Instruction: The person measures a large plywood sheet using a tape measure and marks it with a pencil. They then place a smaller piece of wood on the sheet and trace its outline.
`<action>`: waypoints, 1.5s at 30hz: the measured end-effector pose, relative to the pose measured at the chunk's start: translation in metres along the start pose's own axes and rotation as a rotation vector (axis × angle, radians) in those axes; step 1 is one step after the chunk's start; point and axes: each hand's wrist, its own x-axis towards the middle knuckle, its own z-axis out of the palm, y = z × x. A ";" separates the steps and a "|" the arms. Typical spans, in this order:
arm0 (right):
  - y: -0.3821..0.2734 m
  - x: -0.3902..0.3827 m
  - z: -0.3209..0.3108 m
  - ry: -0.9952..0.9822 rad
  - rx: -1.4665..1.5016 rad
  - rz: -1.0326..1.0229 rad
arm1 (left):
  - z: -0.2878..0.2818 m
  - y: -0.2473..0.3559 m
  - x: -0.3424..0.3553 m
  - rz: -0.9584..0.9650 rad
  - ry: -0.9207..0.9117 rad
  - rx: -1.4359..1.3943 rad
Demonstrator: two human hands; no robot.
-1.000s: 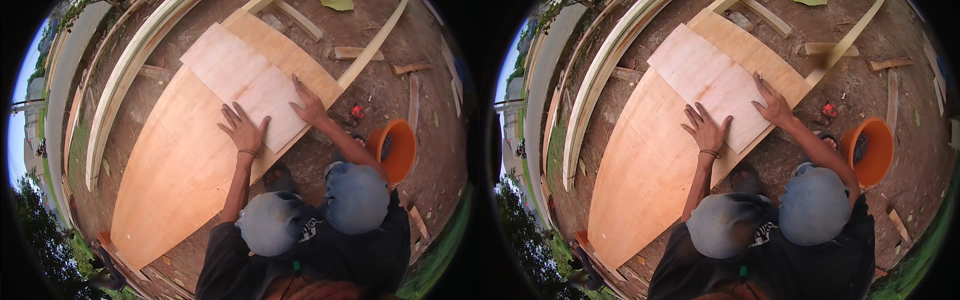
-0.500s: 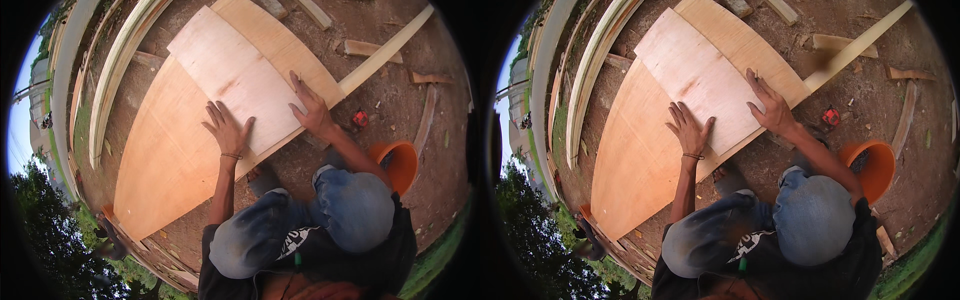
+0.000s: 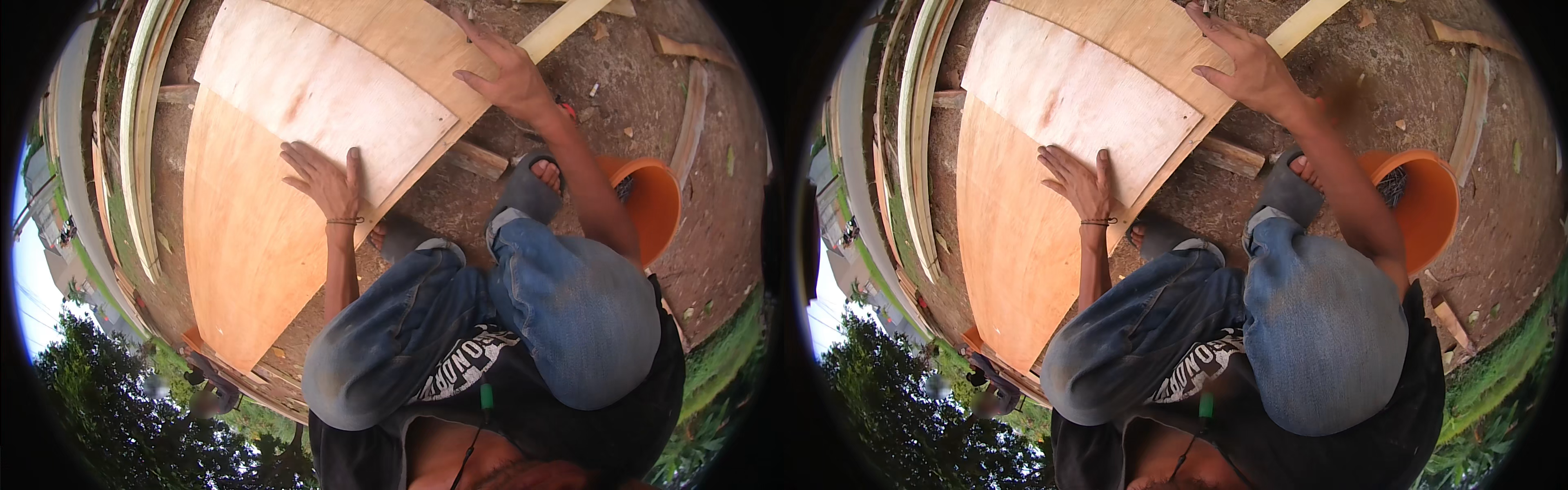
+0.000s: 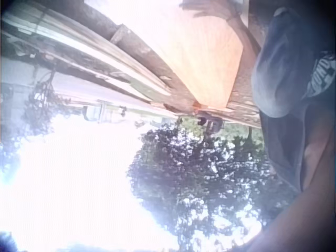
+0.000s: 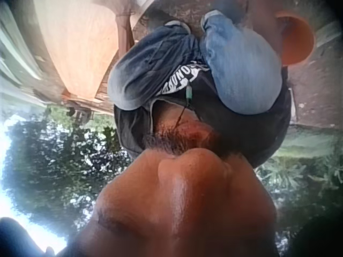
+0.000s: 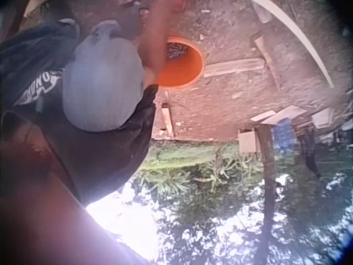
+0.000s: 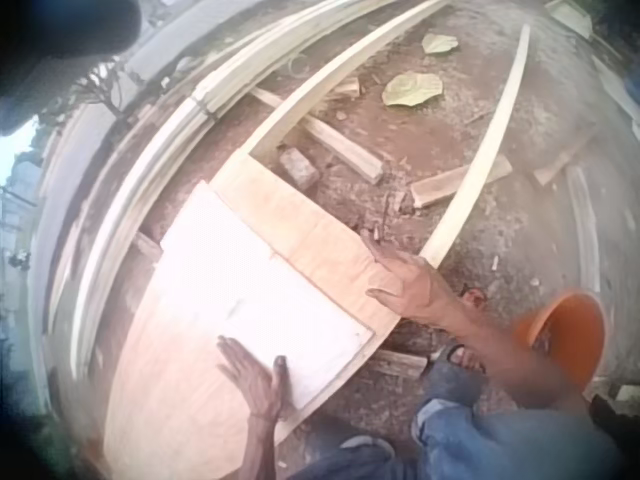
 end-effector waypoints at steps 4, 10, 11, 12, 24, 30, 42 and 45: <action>0.003 0.004 0.005 -0.056 -0.006 -0.031 | 0.001 0.001 -0.003 -0.017 -0.005 -0.008; -0.022 0.007 0.034 -0.110 0.058 -0.109 | -0.002 0.000 0.003 -0.040 0.017 -0.056; -0.033 0.003 0.043 -0.188 0.062 -0.078 | -0.003 0.001 0.001 -0.052 0.017 -0.091; -0.036 -0.003 0.060 -0.206 0.088 -0.033 | -0.008 0.007 0.003 -0.062 0.036 -0.271; -0.049 -0.022 0.075 -0.170 0.111 -0.022 | -0.025 0.020 -0.014 -0.099 0.021 -0.745; -0.055 -0.027 0.081 -0.157 0.037 -0.034 | -0.034 0.050 -0.008 -0.352 0.326 -0.993; -0.047 -0.023 0.076 -0.209 0.045 -0.078 | -0.029 0.037 -0.012 -0.393 0.376 -1.477; -0.052 -0.022 0.076 -0.209 0.146 -0.013 | -0.049 0.042 -0.012 -0.309 0.353 -1.309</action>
